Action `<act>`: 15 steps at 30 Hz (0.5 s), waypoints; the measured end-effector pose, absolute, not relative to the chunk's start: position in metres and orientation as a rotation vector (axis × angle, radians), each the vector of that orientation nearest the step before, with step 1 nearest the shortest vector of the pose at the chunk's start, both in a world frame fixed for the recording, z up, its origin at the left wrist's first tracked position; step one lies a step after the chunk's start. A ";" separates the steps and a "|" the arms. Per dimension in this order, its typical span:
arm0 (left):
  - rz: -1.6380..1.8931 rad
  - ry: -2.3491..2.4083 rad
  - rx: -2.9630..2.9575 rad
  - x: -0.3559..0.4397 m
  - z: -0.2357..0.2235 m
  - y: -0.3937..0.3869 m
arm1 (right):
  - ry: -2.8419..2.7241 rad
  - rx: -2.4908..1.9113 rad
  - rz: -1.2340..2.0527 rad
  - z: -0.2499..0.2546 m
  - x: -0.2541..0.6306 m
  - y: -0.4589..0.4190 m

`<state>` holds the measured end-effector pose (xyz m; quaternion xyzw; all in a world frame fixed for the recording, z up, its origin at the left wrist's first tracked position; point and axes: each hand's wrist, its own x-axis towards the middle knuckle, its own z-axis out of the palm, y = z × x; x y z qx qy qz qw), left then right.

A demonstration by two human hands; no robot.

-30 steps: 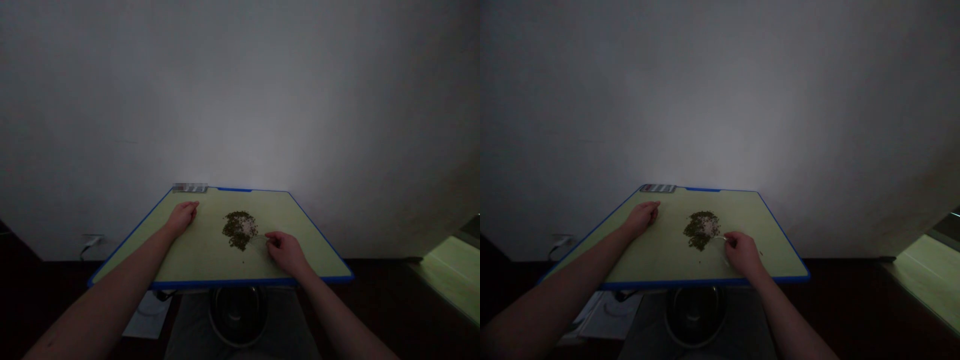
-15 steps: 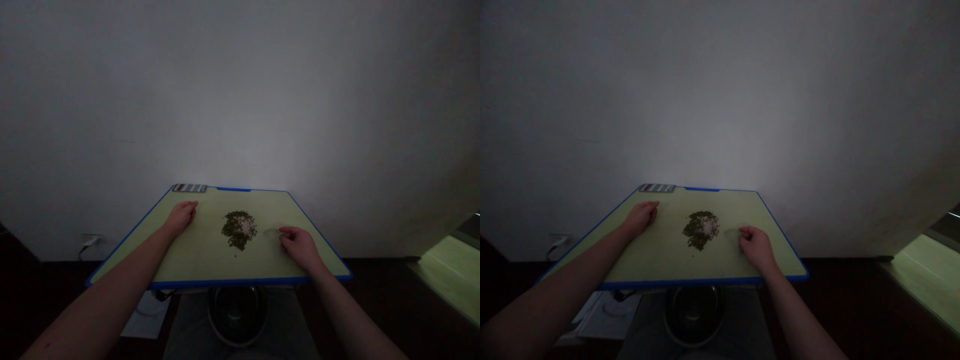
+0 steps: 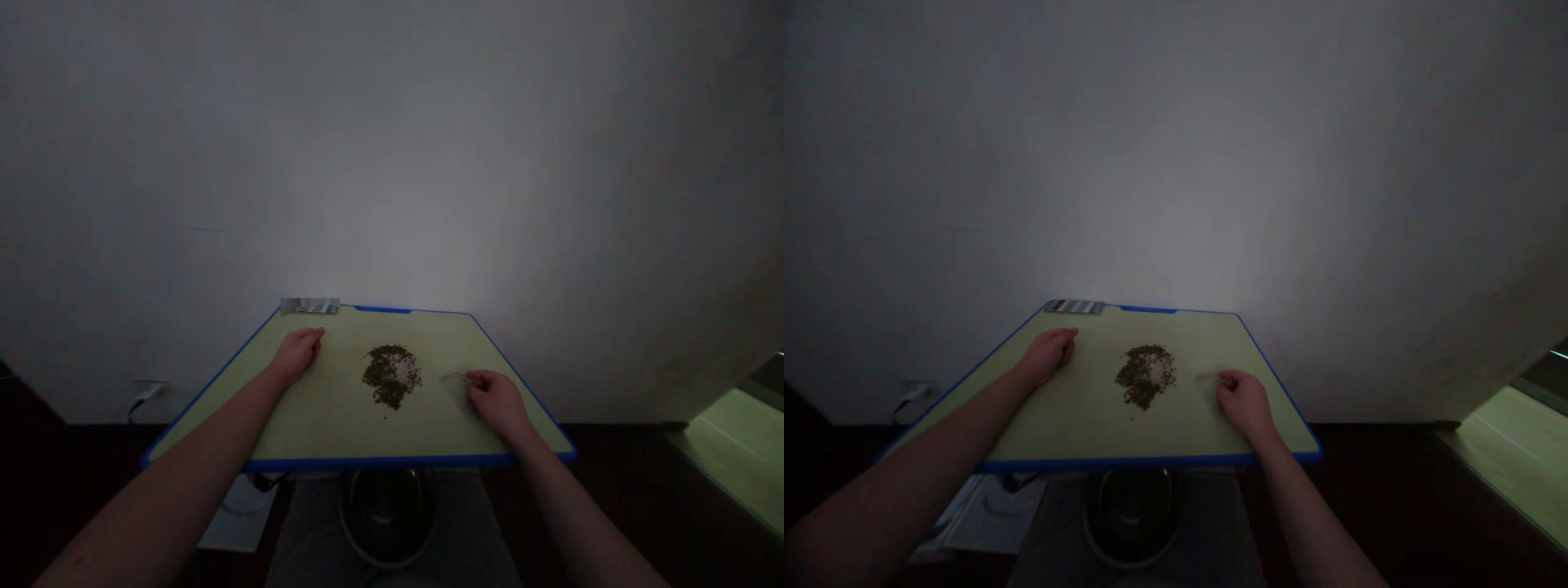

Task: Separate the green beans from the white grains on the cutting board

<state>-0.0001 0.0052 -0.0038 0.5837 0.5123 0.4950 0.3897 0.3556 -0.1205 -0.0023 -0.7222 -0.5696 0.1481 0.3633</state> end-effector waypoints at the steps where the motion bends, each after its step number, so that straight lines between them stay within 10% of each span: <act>1: 1.254 1.314 1.488 0.000 -0.003 0.004 | -1.472 -1.848 0.384 -0.003 0.355 -0.121; 15: 1.249 1.337 1.505 0.001 0.004 -0.001 | -1.488 -1.873 0.309 0.003 0.361 -0.111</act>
